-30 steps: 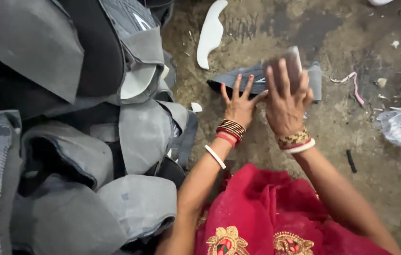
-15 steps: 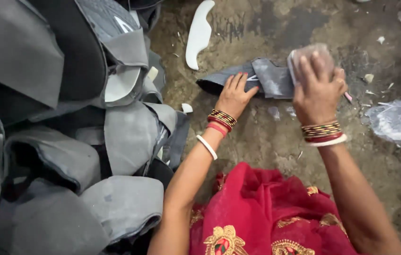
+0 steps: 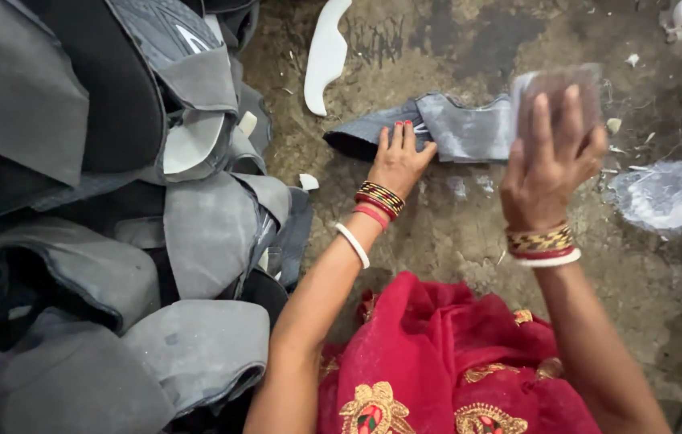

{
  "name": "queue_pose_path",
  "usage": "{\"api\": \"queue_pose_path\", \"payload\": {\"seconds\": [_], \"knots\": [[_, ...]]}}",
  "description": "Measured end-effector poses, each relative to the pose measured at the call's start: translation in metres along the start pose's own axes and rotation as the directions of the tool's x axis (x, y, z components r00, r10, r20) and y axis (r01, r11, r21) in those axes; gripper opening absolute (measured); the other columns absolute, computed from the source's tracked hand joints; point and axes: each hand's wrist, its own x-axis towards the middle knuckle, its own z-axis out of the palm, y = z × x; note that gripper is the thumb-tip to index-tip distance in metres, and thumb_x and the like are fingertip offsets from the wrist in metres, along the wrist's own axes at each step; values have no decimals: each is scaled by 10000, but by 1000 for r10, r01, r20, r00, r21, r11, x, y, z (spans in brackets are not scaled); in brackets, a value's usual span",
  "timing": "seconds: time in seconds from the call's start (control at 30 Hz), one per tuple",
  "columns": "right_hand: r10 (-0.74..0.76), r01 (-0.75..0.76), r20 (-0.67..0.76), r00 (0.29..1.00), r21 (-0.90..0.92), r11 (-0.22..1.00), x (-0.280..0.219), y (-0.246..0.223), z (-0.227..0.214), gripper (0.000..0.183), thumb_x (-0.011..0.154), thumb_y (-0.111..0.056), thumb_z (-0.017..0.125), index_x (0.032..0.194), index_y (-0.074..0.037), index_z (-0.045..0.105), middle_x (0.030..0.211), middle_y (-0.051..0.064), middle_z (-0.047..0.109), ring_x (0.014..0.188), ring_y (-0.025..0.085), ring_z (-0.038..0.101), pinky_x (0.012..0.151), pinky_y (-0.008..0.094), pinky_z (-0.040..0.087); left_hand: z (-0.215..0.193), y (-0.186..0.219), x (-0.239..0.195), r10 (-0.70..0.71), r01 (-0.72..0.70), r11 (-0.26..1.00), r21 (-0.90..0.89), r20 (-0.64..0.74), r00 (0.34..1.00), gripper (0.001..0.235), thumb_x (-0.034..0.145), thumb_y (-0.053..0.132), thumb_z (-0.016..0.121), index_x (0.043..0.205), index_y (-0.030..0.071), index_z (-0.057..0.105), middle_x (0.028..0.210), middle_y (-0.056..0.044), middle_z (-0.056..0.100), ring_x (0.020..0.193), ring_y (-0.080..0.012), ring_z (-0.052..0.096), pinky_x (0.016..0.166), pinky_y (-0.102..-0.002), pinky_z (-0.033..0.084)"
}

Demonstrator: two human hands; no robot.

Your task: Apply adhesive or primer to the edges of various shoe uppers using a hand-held sponge block.

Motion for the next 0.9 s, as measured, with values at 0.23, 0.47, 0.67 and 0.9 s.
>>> {"api": "queue_pose_path", "payload": {"seconds": [0.23, 0.47, 0.67, 0.9], "knots": [[132, -188, 230, 964, 243, 952, 47, 7, -15, 594, 922, -214, 562, 1513, -186, 519, 1553, 110, 481, 1376, 403, 435, 1181, 530, 342, -5, -3, 2, 12, -12, 999, 30, -19, 1000, 188, 960, 199, 538, 1131, 184, 614, 1314, -266, 633, 1247, -396, 604, 1075, -578, 426], [300, -328, 146, 943, 565, 757, -18, 36, -14, 564, 1094, -229, 477, 1626, -61, 393, 1694, 164, 388, 1588, 344, 348, 1312, 481, 271, -45, -9, 21, -1, 2, 992, -124, 9, 1000, 214, 976, 149, 549, 1170, 194, 628, 1155, -156, 697, 1108, -326, 669, 956, -497, 496], [408, -149, -158, 899, 766, 625, 15, 21, -81, 554, 1127, -133, 491, 1657, -66, 348, 1704, 133, 397, 1570, 308, 419, 1347, 450, 347, -167, -16, 74, -274, 355, 874, -331, 268, 924, 252, 989, 196, 562, 1217, 197, 668, 1009, -128, 738, 984, -346, 699, 836, -464, 533], [39, -24, -35, 999, 360, 933, 39, -30, -31, 564, 1083, -6, 620, 1594, -192, 470, 1648, 133, 355, 1547, 382, 312, 1316, 491, 334, 31, -95, 45, -188, 486, 533, -693, 463, 866, 306, 868, 197, 713, 1154, 89, 715, 1077, -143, 759, 1009, -312, 743, 866, -416, 570]]}}
